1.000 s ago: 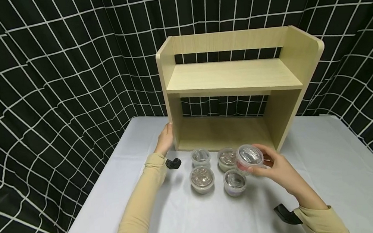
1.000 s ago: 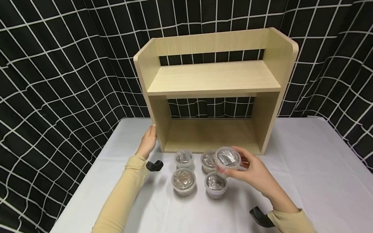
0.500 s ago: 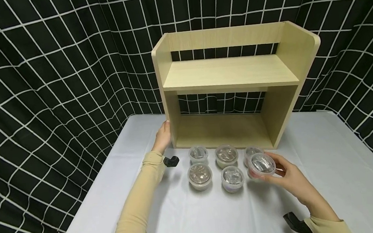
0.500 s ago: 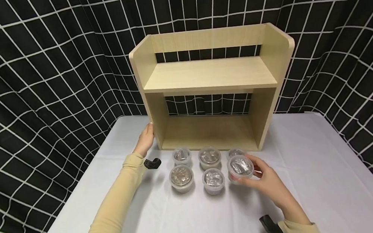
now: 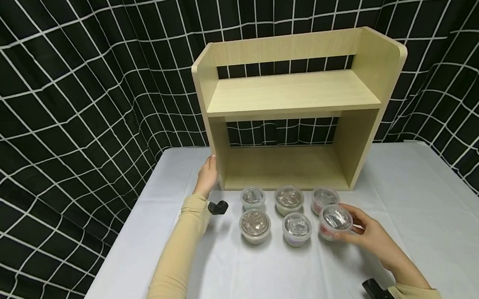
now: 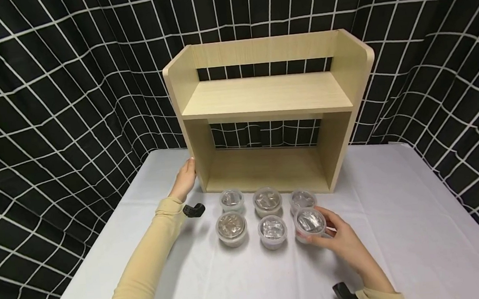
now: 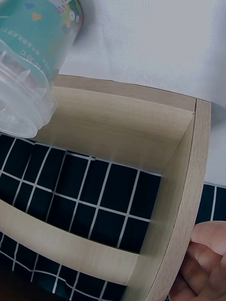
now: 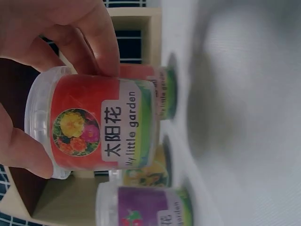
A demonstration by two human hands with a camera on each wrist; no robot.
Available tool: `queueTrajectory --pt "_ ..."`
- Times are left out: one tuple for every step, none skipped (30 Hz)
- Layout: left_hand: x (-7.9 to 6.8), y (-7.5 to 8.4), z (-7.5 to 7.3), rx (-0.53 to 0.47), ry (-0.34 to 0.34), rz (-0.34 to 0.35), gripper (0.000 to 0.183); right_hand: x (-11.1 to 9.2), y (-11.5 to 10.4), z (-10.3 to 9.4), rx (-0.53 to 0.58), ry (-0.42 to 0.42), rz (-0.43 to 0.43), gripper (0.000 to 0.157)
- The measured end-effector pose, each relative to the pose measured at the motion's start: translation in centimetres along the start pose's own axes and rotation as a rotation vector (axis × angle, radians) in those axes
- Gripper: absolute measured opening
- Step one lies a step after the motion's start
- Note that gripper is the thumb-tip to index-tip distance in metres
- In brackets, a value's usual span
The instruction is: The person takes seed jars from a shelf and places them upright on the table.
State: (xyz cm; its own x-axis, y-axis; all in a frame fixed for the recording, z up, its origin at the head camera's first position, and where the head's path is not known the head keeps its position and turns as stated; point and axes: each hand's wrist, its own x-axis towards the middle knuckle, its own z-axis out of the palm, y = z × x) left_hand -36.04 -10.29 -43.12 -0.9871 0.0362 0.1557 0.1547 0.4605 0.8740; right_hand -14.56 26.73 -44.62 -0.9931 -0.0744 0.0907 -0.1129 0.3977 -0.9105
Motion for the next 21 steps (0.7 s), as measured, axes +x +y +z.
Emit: queueTrajectory --pt "0.0 0.0 0.0 0.003 -0.001 -0.002 0.056 0.0 0.1 0.0 0.007 -0.006 0.009 0.073" --pt "-0.1 0.0 0.0 0.003 -0.003 -0.003 0.057 -0.1 0.2 0.1 0.015 -0.012 0.020 0.074" --pt "-0.1 0.0 0.0 0.003 -0.002 -0.005 0.057 -0.1 0.4 0.1 0.026 -0.017 0.030 0.075" --pt "-0.1 0.0 0.0 0.001 -0.001 -0.005 0.057 -0.1 0.5 0.2 0.036 -0.022 0.038 0.075" --pt "-0.1 0.0 0.0 0.000 -0.002 -0.005 0.057 -0.2 0.6 0.2 0.042 -0.026 0.045 0.076" --pt "-0.1 0.0 0.0 -0.001 -0.001 -0.005 0.057 -0.2 0.7 0.2 0.046 -0.030 0.049 0.076" --pt "-0.1 0.0 0.0 -0.003 -0.001 -0.004 0.057 -0.2 0.8 0.2 0.045 -0.031 0.049 0.076" --pt "-0.2 0.1 0.0 -0.005 0.000 -0.005 0.056 -0.2 0.9 0.2 0.044 -0.034 0.047 0.076" --pt "-0.2 0.1 0.0 -0.005 0.000 -0.008 0.056 -0.3 1.1 0.2 0.043 -0.037 0.050 0.076" --pt "-0.3 0.1 0.0 -0.005 -0.001 -0.008 0.056 -0.3 1.3 0.2 0.046 -0.042 0.048 0.076" --pt "-0.3 0.1 0.0 -0.003 -0.001 -0.010 0.056 -0.3 1.5 0.3 0.054 -0.047 0.047 0.077" --pt "-0.3 0.1 0.0 -0.001 0.000 -0.011 0.056 -0.3 1.6 0.3 0.063 -0.054 0.045 0.077" --pt "-0.4 0.1 0.0 -0.001 -0.001 -0.010 0.055 -0.3 1.7 0.3 0.074 -0.057 0.045 0.077" --pt "-0.4 0.1 0.0 0.001 0.001 -0.009 0.055 -0.3 1.8 0.3 0.084 -0.061 0.046 0.077" --pt "-0.4 0.1 0.0 0.003 0.002 -0.007 0.055 -0.3 1.9 0.4 0.090 -0.061 0.047 0.077" --pt "-0.4 0.1 0.0 0.005 0.004 -0.005 0.055 -0.3 2.0 0.4 0.091 -0.061 0.044 0.076" --pt "-0.3 0.1 0.0 0.006 0.006 -0.003 0.055 -0.3 2.0 0.4 0.085 -0.059 0.046 0.077" --pt "-0.3 0.1 0.0 0.005 0.006 -0.002 0.055 -0.2 2.0 0.4 0.076 -0.056 0.047 0.077" --pt "-0.3 0.1 0.0 0.004 0.008 0.001 0.054 -0.2 2.0 0.4 0.065 -0.052 0.049 0.077" --pt "-0.3 0.1 0.0 0.004 0.008 0.002 0.054 -0.2 2.0 0.4 0.055 -0.049 0.052 0.077" --pt "-0.3 0.1 0.0 0.001 0.004 0.001 0.055 -0.2 2.0 0.4 0.049 -0.048 0.054 0.077"
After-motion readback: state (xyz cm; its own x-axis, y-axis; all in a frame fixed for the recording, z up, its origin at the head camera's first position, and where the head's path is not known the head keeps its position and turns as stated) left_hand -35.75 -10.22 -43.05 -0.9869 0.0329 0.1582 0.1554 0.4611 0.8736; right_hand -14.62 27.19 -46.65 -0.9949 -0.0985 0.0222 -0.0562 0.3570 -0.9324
